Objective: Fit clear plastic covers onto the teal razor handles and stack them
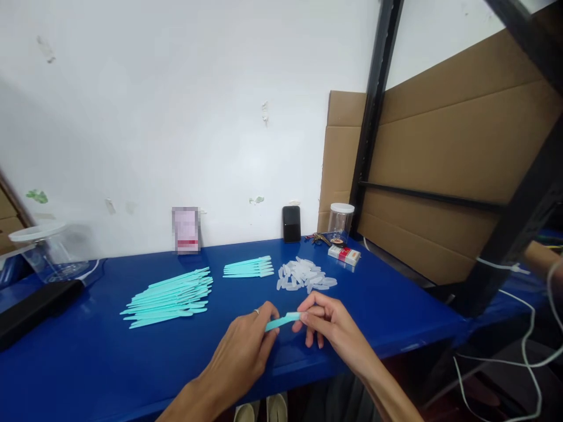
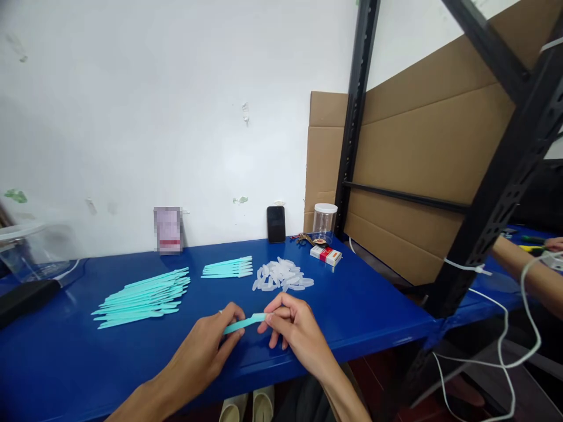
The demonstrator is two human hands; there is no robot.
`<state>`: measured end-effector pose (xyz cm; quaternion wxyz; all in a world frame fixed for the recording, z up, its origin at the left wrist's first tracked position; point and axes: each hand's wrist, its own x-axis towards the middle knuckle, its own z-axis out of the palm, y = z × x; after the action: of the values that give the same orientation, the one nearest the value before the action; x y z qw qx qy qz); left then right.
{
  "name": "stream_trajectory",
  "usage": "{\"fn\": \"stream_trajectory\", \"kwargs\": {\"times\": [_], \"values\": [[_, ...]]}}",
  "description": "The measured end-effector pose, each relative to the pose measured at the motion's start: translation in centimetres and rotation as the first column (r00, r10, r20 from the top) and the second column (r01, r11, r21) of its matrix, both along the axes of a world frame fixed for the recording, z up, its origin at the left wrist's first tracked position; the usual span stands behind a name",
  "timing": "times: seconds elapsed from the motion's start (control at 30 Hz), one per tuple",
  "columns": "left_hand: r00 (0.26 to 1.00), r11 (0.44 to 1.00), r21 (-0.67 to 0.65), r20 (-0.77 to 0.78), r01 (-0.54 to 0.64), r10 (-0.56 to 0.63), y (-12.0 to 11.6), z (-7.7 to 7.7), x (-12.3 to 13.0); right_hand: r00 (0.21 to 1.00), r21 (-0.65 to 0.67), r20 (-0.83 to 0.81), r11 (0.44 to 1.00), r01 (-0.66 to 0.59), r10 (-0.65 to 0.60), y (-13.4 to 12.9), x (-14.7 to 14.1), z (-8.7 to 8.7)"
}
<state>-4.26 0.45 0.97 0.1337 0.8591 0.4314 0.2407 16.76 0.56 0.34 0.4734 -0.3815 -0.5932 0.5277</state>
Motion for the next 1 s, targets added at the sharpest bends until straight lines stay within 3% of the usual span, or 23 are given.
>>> {"fn": "stream_trajectory", "kwargs": {"times": [0.13, 0.27, 0.43, 0.63, 1.0], "values": [[0.997, 0.993, 0.109, -0.062, -0.042, 0.048, 0.2, 0.3, -0.5, 0.981, 0.019, -0.05, 0.982, 0.188, -0.187, 0.3, -0.2, 0.0], [0.977, 0.977, 0.179, -0.158, -0.115, 0.144, 2.5, 1.4, -1.8, 0.914, -0.062, -0.21, 0.938, 0.34, -0.346, 0.6, 0.1, 0.1], [0.905, 0.926, 0.302, -0.287, -0.226, 0.315, 7.6, 2.5, -3.5, 0.905, -0.077, -0.261, 0.942, 0.327, -0.336, 0.6, 0.3, 0.2], [0.864, 0.904, 0.354, -0.347, -0.24, 0.366, 12.4, 2.8, -3.4, 0.899, -0.099, -0.281, 0.942, 0.321, -0.336, 0.8, 0.2, 0.2], [0.847, 0.908, 0.378, -0.41, -0.181, 0.34, 14.1, 2.1, -2.3, 0.908, -0.111, -0.284, 0.951, 0.289, -0.309, 1.2, 0.3, 0.1]]}}
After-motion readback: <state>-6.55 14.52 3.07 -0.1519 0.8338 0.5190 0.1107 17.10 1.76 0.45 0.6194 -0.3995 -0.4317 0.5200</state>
